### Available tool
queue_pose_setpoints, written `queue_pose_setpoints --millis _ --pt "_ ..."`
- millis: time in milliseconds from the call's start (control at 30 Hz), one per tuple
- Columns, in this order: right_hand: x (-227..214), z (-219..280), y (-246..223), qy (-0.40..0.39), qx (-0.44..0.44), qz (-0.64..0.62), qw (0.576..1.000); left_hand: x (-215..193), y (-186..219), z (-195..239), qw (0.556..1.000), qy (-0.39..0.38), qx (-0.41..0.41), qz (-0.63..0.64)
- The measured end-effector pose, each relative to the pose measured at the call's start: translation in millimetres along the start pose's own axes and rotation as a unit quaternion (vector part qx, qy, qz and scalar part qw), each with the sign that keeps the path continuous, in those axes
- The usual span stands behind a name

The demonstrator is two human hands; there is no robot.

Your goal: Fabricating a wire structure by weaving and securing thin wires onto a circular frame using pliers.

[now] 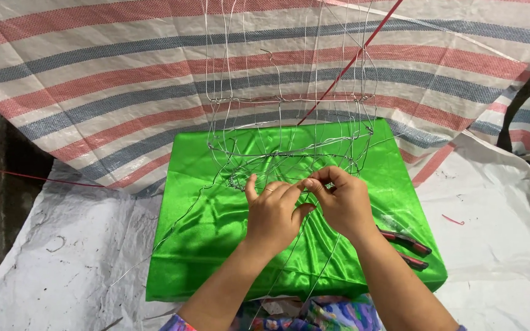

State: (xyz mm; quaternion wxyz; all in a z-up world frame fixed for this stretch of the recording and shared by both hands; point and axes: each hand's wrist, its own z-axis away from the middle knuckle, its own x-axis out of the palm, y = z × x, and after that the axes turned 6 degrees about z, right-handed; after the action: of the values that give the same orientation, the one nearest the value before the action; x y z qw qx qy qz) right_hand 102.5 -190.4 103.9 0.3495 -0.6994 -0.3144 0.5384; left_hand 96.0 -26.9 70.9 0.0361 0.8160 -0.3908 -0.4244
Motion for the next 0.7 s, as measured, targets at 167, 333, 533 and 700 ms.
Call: queue_pose_setpoints --millis 167,333,533,700 --pt "-5.8 -2.4 -8.1 0.016 -0.01 0.018 1.0 -1.5 0.2 0.2 0.998 -0.017 -0.032 0.05" --pt "-1.8 -1.5 -3.8 0.011 -0.024 0.028 0.999 -2.7 -3.4 -2.0 0.997 0.0 -0.058 0.041" --pt "2.6 1.4 -6.1 0.017 -0.019 0.031 0.999 2.4 -8.2 0.3 0.998 0.007 -0.047 0.032" --pt "2.1 1.4 -6.0 0.012 -0.022 0.041 0.999 -0.1 -5.2 -1.0 0.997 0.004 -0.07 0.046"
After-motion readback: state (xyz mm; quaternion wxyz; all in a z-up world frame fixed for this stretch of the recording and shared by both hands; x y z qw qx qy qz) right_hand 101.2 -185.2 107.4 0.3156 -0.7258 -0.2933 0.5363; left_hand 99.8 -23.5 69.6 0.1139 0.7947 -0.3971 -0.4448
